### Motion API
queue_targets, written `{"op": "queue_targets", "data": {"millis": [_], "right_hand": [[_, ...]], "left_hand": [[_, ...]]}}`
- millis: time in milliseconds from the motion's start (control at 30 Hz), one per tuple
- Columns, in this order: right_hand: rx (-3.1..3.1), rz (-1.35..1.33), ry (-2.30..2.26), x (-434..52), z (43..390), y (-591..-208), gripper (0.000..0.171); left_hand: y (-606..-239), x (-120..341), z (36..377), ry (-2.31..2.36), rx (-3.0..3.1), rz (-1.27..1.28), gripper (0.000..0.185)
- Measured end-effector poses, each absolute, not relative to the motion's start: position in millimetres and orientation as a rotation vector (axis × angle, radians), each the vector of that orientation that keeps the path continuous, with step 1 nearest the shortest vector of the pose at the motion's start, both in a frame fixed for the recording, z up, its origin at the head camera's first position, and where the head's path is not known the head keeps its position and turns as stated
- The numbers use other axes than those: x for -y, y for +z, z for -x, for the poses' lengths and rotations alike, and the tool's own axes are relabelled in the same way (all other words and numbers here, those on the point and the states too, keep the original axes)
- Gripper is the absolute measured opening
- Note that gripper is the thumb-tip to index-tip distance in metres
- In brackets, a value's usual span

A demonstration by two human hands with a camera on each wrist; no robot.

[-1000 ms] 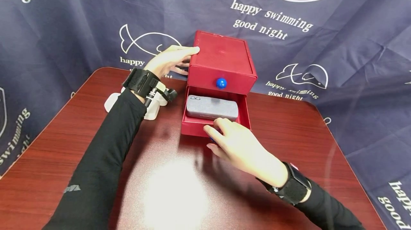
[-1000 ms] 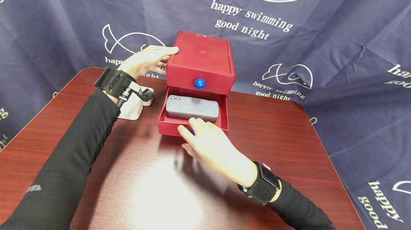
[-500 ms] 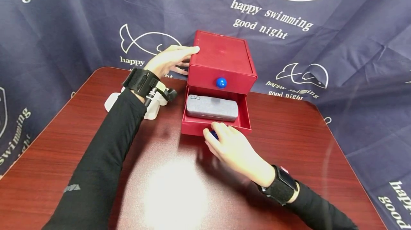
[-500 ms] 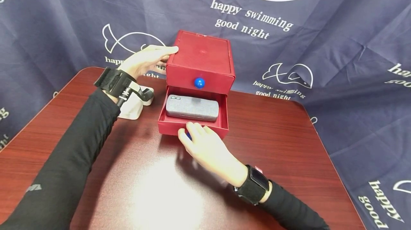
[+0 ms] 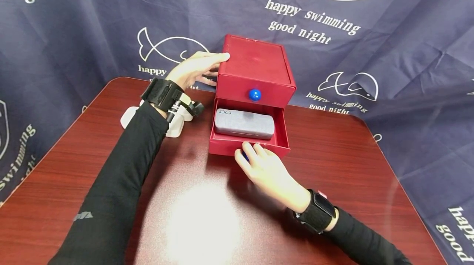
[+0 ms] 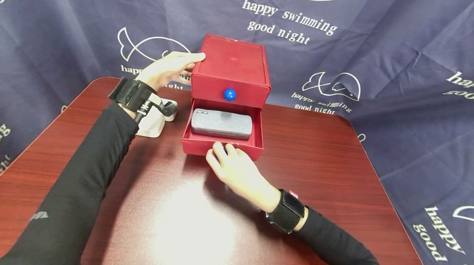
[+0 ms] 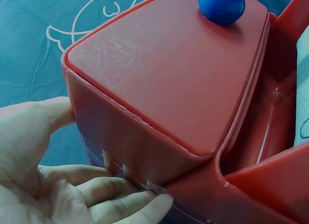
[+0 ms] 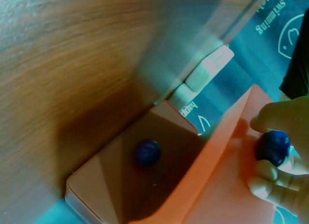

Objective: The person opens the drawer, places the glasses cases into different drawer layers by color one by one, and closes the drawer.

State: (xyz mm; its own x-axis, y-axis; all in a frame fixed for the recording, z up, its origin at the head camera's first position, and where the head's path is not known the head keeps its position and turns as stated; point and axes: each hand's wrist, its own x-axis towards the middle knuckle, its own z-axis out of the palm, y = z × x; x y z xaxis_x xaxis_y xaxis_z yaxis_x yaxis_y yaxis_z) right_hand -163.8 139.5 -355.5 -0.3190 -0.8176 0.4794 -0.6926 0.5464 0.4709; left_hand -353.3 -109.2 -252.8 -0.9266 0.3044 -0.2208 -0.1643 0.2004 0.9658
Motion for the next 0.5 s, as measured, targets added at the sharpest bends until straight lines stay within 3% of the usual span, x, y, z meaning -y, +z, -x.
{"op": "queue_targets", "data": {"millis": [500], "right_hand": [[2.086,-1.261,-0.210,-135.2,173.3,-353.5,0.034]], "left_hand": [[-253.0,108.9,353.7,1.791,-2.135,-0.109,0.062]]}}
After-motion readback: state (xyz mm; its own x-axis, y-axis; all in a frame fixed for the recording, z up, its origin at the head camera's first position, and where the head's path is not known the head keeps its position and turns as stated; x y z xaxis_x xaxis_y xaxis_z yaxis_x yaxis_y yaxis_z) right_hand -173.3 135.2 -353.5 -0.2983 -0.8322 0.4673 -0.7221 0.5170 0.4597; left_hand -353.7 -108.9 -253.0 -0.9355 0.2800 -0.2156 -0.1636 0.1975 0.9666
